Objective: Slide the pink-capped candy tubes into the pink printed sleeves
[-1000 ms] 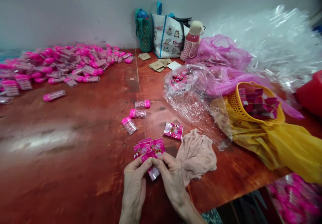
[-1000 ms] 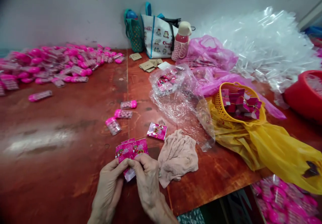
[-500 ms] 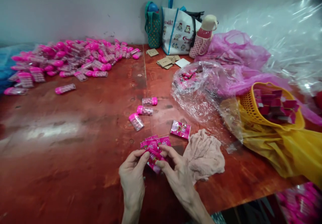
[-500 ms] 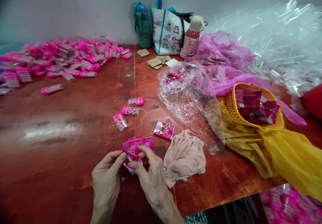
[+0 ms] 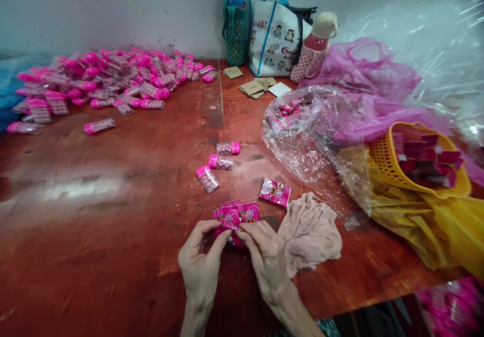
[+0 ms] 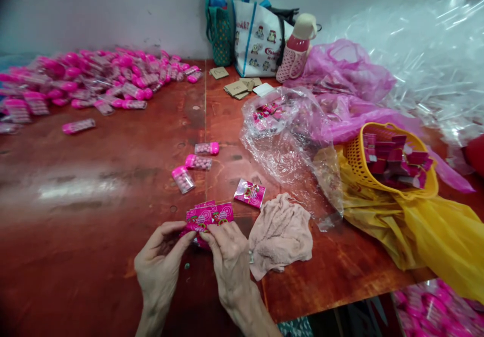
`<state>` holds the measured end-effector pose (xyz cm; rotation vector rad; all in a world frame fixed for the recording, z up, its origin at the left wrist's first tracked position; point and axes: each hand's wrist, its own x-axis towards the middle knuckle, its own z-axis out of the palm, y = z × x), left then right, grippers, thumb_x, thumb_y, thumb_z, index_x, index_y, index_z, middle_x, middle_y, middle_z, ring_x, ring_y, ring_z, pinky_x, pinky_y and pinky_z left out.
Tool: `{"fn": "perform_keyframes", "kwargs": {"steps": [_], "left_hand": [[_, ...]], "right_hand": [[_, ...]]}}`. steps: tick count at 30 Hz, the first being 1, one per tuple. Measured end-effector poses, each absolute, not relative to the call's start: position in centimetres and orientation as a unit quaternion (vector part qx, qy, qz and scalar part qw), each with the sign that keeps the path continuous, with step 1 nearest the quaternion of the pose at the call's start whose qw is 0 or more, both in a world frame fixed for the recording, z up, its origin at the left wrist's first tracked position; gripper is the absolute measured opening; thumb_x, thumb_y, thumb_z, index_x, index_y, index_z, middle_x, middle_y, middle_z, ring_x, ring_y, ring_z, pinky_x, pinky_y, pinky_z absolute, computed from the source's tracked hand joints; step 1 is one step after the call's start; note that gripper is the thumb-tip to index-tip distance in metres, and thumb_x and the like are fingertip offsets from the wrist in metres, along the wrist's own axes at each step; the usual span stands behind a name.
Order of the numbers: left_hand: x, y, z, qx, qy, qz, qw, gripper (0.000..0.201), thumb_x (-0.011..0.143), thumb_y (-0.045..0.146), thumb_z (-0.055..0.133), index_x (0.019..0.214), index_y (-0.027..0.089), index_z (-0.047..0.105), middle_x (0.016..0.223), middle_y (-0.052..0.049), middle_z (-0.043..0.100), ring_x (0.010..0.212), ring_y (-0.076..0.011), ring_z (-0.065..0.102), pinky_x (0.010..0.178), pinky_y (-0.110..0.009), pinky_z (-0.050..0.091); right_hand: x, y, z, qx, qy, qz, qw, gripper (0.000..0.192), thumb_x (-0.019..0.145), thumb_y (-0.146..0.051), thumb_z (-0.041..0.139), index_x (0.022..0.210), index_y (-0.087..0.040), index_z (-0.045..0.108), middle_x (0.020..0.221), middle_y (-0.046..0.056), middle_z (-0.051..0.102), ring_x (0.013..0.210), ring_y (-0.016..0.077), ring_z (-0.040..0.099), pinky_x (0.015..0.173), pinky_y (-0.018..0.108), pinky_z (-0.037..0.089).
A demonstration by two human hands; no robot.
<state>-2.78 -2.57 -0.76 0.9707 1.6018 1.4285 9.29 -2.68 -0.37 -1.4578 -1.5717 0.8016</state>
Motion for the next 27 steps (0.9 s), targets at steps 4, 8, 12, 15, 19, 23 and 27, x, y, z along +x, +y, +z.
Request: {"fn": "perform_keyframes", "kwargs": {"steps": [4,8,12,15,19,23,27], "left_hand": [[-3.4,-2.4,-0.7,0.439,0.594,0.555,0.384,0.012,0.066,0.011,0.068,0.068,0.019,0.06,0.08,0.0,0.06,0.077,-0.0134,0.056,0.068,-0.022,0.047],[-4.3,-1.8,-0.1,0.449,0.557,0.51,0.477,0.011,0.069,0.013,0.066,0.062,0.018,0.059,0.078,-0.002,0.06,0.074,-0.0144,0.056,0.066,-0.023,0.046],[-4.5,-1.6,0.2,0.473,0.536,0.479,0.51,0.007,0.072,0.015,0.064,0.074,0.018,0.069,0.082,-0.005,0.064,0.079,-0.0175,0.058,0.071,-0.025,0.045],[-4.1,-1.8,-0.2,0.445,0.54,0.492,0.519,0.012,0.075,0.016,0.06,0.076,0.019,0.072,0.083,-0.006,0.066,0.08,-0.0183,0.059,0.073,-0.027,0.045],[-3.4,-2.0,-0.7,0.364,0.517,0.536,0.559,0.011,0.073,0.016,0.062,0.072,0.018,0.073,0.087,-0.007,0.067,0.079,-0.019,0.059,0.071,-0.028,0.045],[-2.9,-1.9,-0.7,0.293,0.511,0.579,0.563,0.007,0.069,0.016,0.066,0.065,0.016,0.072,0.082,-0.005,0.066,0.075,-0.0161,0.058,0.067,-0.025,0.045],[-3.1,-1.4,-0.7,0.218,0.539,0.603,0.547,0.007,0.067,0.021,0.069,0.069,0.015,0.072,0.068,-0.001,0.064,0.064,-0.0118,0.055,0.061,-0.021,0.044]], "right_hand": [[9.3,-2.6,-0.6,-0.575,-0.651,0.284,0.406,0.018,0.087,-0.018,0.049,0.09,-0.013,0.067,0.074,0.007,0.062,0.069,0.0176,0.053,0.061,0.028,0.044],[9.8,-2.5,-0.4,-0.56,-0.658,0.302,0.404,0.018,0.088,-0.019,0.048,0.095,-0.015,0.065,0.077,0.006,0.063,0.072,0.0173,0.054,0.063,0.028,0.046],[10.2,-2.4,0.1,-0.544,-0.667,0.348,0.371,0.019,0.088,-0.023,0.049,0.099,-0.018,0.064,0.081,0.006,0.063,0.076,0.0179,0.055,0.068,0.03,0.047],[10.2,-2.4,0.3,-0.551,-0.624,0.402,0.382,0.024,0.085,-0.023,0.054,0.108,-0.02,0.061,0.089,0.006,0.064,0.082,0.0181,0.057,0.073,0.03,0.047],[10.0,-2.2,0.5,-0.561,-0.545,0.451,0.43,0.013,0.08,-0.021,0.06,0.091,-0.021,0.066,0.083,0.002,0.065,0.077,0.0157,0.059,0.068,0.026,0.047],[10.0,-2.1,0.7,-0.564,-0.538,0.446,0.44,0.013,0.082,-0.022,0.057,0.076,-0.019,0.068,0.071,0.001,0.062,0.067,0.0141,0.057,0.061,0.024,0.045],[10.1,-2.3,0.5,-0.607,-0.459,0.459,0.459,0.02,0.088,-0.028,0.047,0.09,-0.019,0.065,0.076,0.002,0.064,0.071,0.0142,0.059,0.065,0.024,0.046]]}}
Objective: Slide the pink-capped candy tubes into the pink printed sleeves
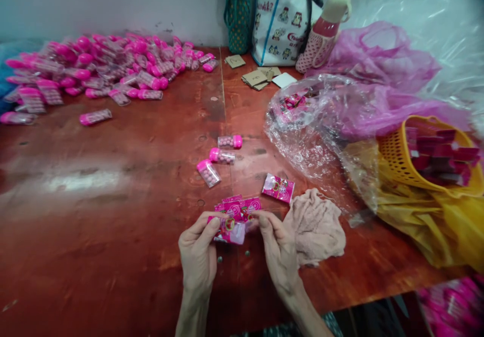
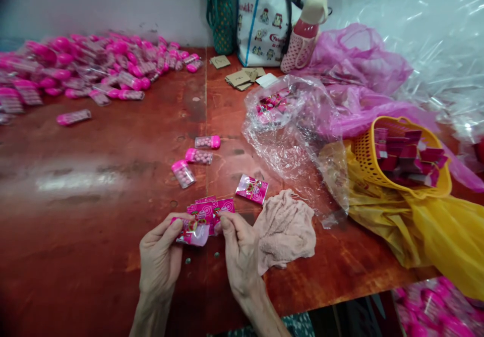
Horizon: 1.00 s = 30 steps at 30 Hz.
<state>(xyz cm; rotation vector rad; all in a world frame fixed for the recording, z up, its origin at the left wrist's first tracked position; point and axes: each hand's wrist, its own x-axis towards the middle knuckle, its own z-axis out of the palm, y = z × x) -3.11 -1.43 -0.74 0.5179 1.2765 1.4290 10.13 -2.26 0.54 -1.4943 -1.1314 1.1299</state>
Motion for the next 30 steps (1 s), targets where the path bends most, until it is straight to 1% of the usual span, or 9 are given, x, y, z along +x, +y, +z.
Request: {"fn": "perform_keyframes", "kwargs": {"steps": [2,5,12,14,16,19,23,27,30], "left_hand": [[-3.3,-1.2,-0.9,0.195,0.547,0.613,0.537,0.009,0.065,0.023,0.07,0.069,0.015,0.072,0.069,-0.002,0.065,0.065,-0.0123,0.055,0.062,-0.022,0.045],[-3.5,-1.1,-1.1,0.175,0.548,0.612,0.542,0.011,0.064,0.024,0.071,0.07,0.015,0.072,0.07,-0.003,0.066,0.065,-0.0138,0.057,0.064,-0.024,0.046],[-3.3,-1.0,-1.0,0.161,0.519,0.606,0.581,0.011,0.065,0.026,0.07,0.069,0.015,0.071,0.068,-0.002,0.065,0.063,-0.0124,0.057,0.061,-0.022,0.046],[-3.4,-1.0,-0.9,0.18,0.523,0.599,0.579,0.01,0.064,0.024,0.07,0.067,0.015,0.071,0.066,-0.002,0.064,0.061,-0.012,0.056,0.059,-0.021,0.045],[-3.2,-1.1,-0.8,0.208,0.523,0.588,0.581,0.008,0.064,0.022,0.07,0.065,0.014,0.071,0.065,-0.002,0.063,0.061,-0.0119,0.054,0.057,-0.02,0.043],[-2.9,-1.4,-0.8,0.236,0.519,0.583,0.578,0.006,0.065,0.02,0.069,0.065,0.014,0.072,0.066,-0.002,0.062,0.062,-0.0122,0.054,0.058,-0.021,0.043],[-3.0,-1.5,-1.0,0.217,0.53,0.592,0.567,0.006,0.064,0.02,0.07,0.066,0.014,0.072,0.067,-0.002,0.064,0.063,-0.0121,0.056,0.059,-0.02,0.044],[-5.0,-1.1,-1.2,0.13,0.555,0.638,0.517,0.012,0.061,0.024,0.073,0.067,0.015,0.071,0.066,-0.001,0.066,0.062,-0.0121,0.058,0.059,-0.021,0.047],[-6.7,-0.7,-1.3,0.051,0.57,0.683,0.454,0.014,0.057,0.024,0.076,0.067,0.015,0.071,0.068,-0.001,0.069,0.066,-0.0118,0.06,0.064,-0.021,0.049]], "right_hand": [[10.1,-2.3,0.5,-0.612,-0.426,0.489,0.452,0.019,0.085,-0.032,0.052,0.091,-0.019,0.065,0.077,0.002,0.065,0.071,0.0147,0.06,0.066,0.025,0.048],[9.8,-2.2,0.6,-0.591,-0.413,0.543,0.431,0.017,0.078,-0.033,0.061,0.086,-0.018,0.066,0.077,0.002,0.065,0.07,0.0154,0.06,0.065,0.024,0.048],[9.3,-1.7,0.6,-0.559,-0.4,0.585,0.431,0.015,0.076,-0.024,0.061,0.088,-0.016,0.065,0.069,0.0,0.06,0.062,0.0118,0.055,0.058,0.022,0.046],[9.4,-1.6,0.7,-0.565,-0.421,0.565,0.43,0.016,0.074,-0.02,0.061,0.09,-0.017,0.065,0.071,0.0,0.061,0.063,0.0121,0.056,0.058,0.022,0.047],[9.5,-1.4,1.0,-0.576,-0.458,0.522,0.431,0.015,0.073,-0.016,0.061,0.087,-0.018,0.066,0.075,0.001,0.063,0.069,0.0137,0.058,0.063,0.023,0.047],[9.3,-1.3,1.3,-0.594,-0.48,0.484,0.427,0.015,0.076,-0.013,0.057,0.082,-0.021,0.069,0.077,0.001,0.066,0.075,0.0152,0.06,0.068,0.024,0.047],[9.2,-1.6,1.1,-0.597,-0.484,0.494,0.407,0.024,0.079,-0.011,0.052,0.091,-0.023,0.069,0.083,0.001,0.067,0.078,0.0151,0.061,0.07,0.024,0.047],[10.1,-1.5,0.4,-0.613,-0.477,0.47,0.42,0.019,0.082,-0.018,0.051,0.09,-0.02,0.068,0.081,0.003,0.065,0.076,0.0166,0.061,0.069,0.026,0.048],[10.1,-0.2,0.8,-0.645,-0.447,0.452,0.423,0.021,0.084,-0.025,0.05,0.098,-0.019,0.064,0.085,0.005,0.066,0.075,0.0184,0.062,0.067,0.029,0.049]]}}
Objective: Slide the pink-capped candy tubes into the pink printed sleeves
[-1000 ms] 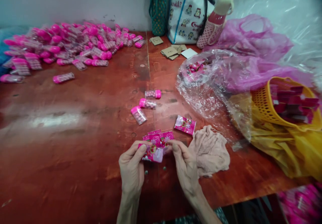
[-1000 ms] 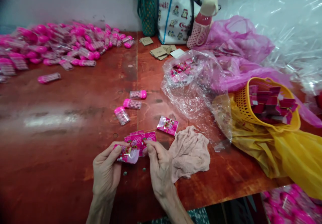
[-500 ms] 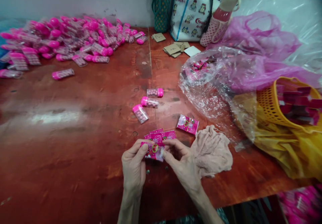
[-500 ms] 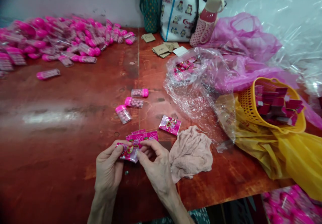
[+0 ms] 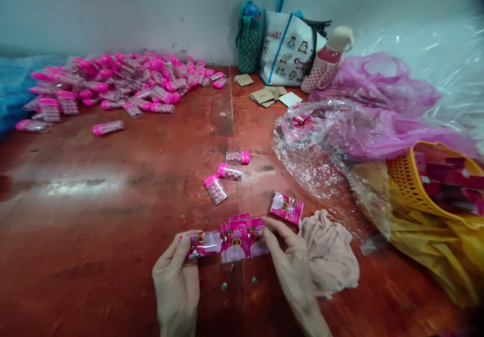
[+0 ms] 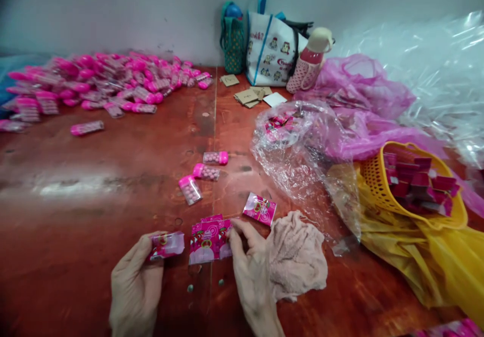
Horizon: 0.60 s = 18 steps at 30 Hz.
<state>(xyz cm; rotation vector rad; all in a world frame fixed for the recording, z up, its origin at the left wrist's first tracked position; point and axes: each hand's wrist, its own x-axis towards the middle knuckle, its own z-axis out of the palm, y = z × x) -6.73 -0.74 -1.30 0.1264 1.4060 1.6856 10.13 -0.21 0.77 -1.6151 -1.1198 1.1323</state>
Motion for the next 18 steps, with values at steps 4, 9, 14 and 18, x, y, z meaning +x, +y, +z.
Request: {"fn": "perform_keyframes", "kwargs": {"steps": [4,9,14,18], "left_hand": [[-7.7,-0.4,-0.9,0.01,0.561,0.703,0.437,0.013,0.057,0.02,0.076,0.067,0.015,0.07,0.067,0.0,0.069,0.064,-0.0103,0.06,0.064,-0.02,0.05],[-8.0,-0.1,0.0,0.006,0.549,0.712,0.437,0.013,0.06,0.02,0.074,0.07,0.014,0.07,0.068,0.0,0.069,0.063,-0.01,0.06,0.064,-0.021,0.05],[-8.7,0.2,0.6,0.003,0.536,0.736,0.414,0.01,0.06,0.019,0.074,0.068,0.014,0.069,0.067,0.001,0.068,0.062,-0.0107,0.06,0.063,-0.023,0.05],[-8.6,0.3,0.5,0.009,0.536,0.746,0.394,0.009,0.06,0.019,0.073,0.067,0.015,0.069,0.067,0.0,0.068,0.062,-0.0111,0.06,0.064,-0.024,0.049]], "right_hand": [[6.6,3.6,1.8,-0.631,-0.552,0.36,0.41,0.021,0.087,-0.027,0.047,0.098,-0.019,0.062,0.091,0.008,0.065,0.081,0.0204,0.059,0.073,0.033,0.047],[1.2,7.7,-0.1,-0.645,-0.632,0.253,0.348,0.018,0.078,-0.024,0.058,0.095,-0.015,0.059,0.1,0.016,0.058,0.099,0.0314,0.049,0.086,0.048,0.038],[2.4,6.3,-0.7,-0.617,-0.619,0.319,0.365,0.017,0.083,-0.021,0.049,0.098,-0.017,0.056,0.091,0.009,0.063,0.083,0.0213,0.057,0.076,0.036,0.045],[5.0,3.6,1.1,-0.58,-0.542,0.465,0.392,0.021,0.08,-0.03,0.055,0.096,-0.016,0.056,0.081,0.004,0.066,0.07,0.0156,0.061,0.064,0.026,0.049]]}}
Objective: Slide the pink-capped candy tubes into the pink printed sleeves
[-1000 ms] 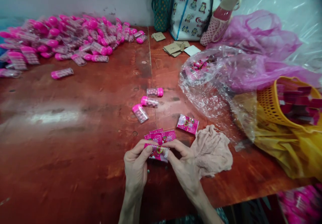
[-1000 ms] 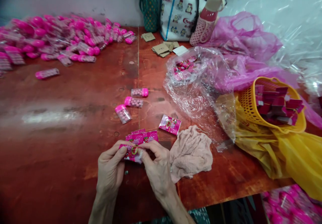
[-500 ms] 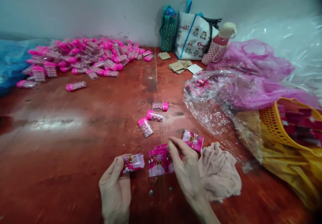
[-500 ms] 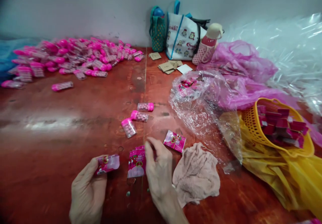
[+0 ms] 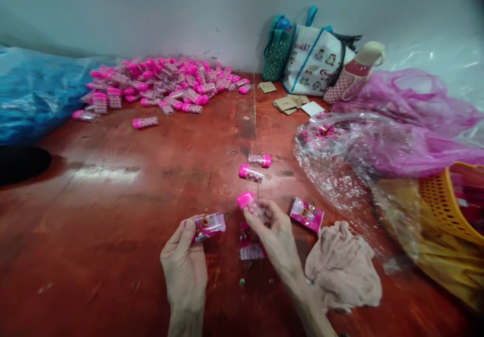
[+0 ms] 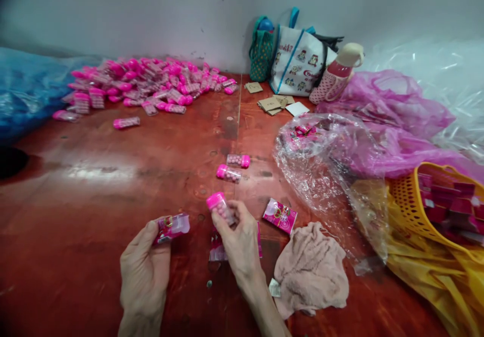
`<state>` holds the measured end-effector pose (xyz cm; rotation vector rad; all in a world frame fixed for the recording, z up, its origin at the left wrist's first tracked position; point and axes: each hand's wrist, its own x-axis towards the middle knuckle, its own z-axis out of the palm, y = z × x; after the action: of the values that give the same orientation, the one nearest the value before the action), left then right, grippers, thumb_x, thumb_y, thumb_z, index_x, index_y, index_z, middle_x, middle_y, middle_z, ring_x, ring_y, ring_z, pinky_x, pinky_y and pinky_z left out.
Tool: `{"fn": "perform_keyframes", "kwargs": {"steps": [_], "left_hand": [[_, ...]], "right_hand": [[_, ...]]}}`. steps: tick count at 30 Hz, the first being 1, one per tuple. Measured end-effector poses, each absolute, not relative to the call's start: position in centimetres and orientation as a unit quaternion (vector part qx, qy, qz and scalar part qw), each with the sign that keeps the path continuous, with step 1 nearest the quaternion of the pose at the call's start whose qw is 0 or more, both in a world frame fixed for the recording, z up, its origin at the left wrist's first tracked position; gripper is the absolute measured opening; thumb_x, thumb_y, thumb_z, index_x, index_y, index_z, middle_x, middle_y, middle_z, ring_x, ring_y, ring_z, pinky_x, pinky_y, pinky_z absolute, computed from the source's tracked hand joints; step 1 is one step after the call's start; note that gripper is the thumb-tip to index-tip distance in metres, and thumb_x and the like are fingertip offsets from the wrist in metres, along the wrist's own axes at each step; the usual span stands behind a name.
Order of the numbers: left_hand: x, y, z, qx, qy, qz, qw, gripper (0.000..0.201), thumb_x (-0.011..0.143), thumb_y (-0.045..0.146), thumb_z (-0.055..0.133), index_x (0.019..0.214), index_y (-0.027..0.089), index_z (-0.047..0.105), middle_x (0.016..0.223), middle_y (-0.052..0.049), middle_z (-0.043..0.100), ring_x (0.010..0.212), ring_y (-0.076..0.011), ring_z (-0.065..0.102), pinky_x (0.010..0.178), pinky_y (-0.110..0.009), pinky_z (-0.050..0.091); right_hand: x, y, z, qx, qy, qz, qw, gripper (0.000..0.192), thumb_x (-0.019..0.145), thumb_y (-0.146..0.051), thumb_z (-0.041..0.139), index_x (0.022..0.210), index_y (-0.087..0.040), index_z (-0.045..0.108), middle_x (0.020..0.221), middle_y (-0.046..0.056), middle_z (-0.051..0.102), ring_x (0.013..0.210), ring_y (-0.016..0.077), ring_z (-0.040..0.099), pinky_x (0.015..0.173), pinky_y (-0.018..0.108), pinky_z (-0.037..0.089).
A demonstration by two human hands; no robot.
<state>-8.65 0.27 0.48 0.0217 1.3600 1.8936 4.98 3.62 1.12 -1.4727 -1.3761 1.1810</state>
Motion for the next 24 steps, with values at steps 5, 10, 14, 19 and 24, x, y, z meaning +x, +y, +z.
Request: {"fn": "perform_keyframes", "kwargs": {"steps": [5,10,14,19,24], "left_hand": [[-7.7,0.2,0.2,0.043,0.528,0.75,0.395,0.009,0.061,0.019,0.073,0.068,0.015,0.07,0.07,-0.001,0.069,0.067,-0.0112,0.061,0.068,-0.024,0.049],[-7.1,0.1,0.3,0.089,0.518,0.734,0.43,0.01,0.062,0.021,0.073,0.07,0.015,0.071,0.07,-0.001,0.07,0.065,-0.0112,0.062,0.065,-0.022,0.05],[-7.0,0.2,0.1,0.101,0.532,0.715,0.442,0.012,0.064,0.022,0.072,0.072,0.014,0.071,0.072,-0.003,0.071,0.066,-0.0121,0.062,0.065,-0.022,0.05],[-6.5,0.4,-0.3,0.104,0.529,0.71,0.453,0.015,0.063,0.018,0.073,0.076,0.014,0.066,0.074,-0.003,0.07,0.068,-0.0135,0.063,0.067,-0.025,0.05],[-5.9,0.5,0.0,0.113,0.528,0.713,0.447,0.032,0.066,0.012,0.07,0.096,0.017,0.059,0.086,-0.006,0.07,0.075,-0.0135,0.064,0.07,-0.024,0.049]], "right_hand": [[5.4,1.3,2.7,-0.535,-0.434,0.604,0.401,0.026,0.072,-0.03,0.064,0.093,-0.016,0.058,0.082,0.004,0.065,0.071,0.016,0.059,0.062,0.025,0.048],[5.6,0.6,2.7,-0.52,-0.413,0.632,0.399,0.026,0.07,-0.027,0.067,0.093,-0.016,0.059,0.085,0.004,0.064,0.074,0.0153,0.058,0.065,0.024,0.046],[6.7,0.7,2.8,-0.477,-0.39,0.692,0.375,0.025,0.069,-0.025,0.068,0.091,-0.018,0.06,0.079,0.0,0.063,0.071,0.0132,0.057,0.063,0.022,0.045],[7.2,0.9,2.7,-0.478,-0.411,0.696,0.344,0.022,0.07,-0.021,0.066,0.091,-0.018,0.061,0.076,-0.001,0.061,0.067,0.0113,0.054,0.063,0.022,0.044],[6.7,0.7,2.5,-0.503,-0.431,0.668,0.34,0.02,0.072,-0.023,0.064,0.091,-0.018,0.06,0.074,-0.002,0.057,0.063,0.01,0.05,0.058,0.02,0.04]]}}
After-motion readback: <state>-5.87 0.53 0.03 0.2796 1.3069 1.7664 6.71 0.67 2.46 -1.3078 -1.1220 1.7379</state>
